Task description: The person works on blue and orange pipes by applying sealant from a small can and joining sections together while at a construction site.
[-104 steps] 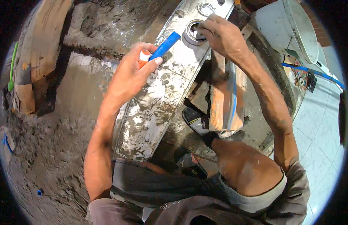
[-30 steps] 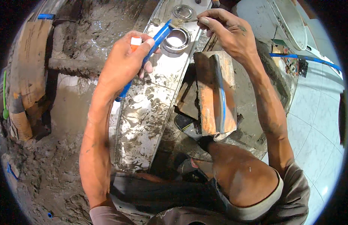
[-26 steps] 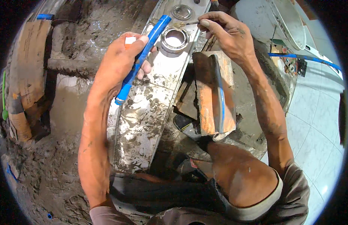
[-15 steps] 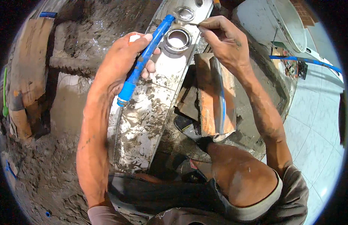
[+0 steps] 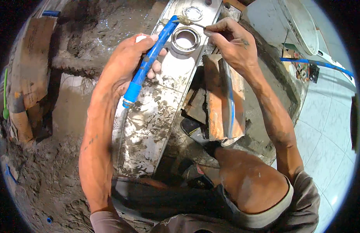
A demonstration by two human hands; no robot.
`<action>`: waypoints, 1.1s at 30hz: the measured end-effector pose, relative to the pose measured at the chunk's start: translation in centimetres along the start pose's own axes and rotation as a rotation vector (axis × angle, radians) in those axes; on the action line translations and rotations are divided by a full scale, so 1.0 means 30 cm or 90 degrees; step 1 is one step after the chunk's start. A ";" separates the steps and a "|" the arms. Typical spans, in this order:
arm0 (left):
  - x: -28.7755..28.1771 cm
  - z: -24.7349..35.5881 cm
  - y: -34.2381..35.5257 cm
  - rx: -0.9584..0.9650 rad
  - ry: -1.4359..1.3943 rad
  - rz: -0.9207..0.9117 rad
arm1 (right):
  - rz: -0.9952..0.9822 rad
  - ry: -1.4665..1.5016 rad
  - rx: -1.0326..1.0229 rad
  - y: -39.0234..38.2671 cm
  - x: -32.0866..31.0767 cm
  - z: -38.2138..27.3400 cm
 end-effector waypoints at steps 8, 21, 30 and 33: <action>-0.002 0.001 -0.004 -0.001 -0.089 -0.034 | -0.017 0.031 0.016 0.013 0.018 -0.023; 0.015 -0.002 -0.005 -0.033 -0.233 -0.051 | 0.001 -0.001 0.004 -0.002 0.025 -0.008; 0.017 -0.010 -0.005 -0.022 -0.241 -0.078 | -0.008 0.020 -0.005 0.027 0.037 -0.031; -0.007 -0.014 0.008 -0.018 -0.259 -0.074 | -0.010 0.008 0.010 0.001 0.024 -0.003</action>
Point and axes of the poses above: each hand's wrist, its own y-axis towards the middle knuckle, its own x-axis out of the palm, z = x × y, the point moved 2 cm from there along y, towards the middle knuckle, and after that the axes turned 9 degrees about y, right-handed, at the moved point
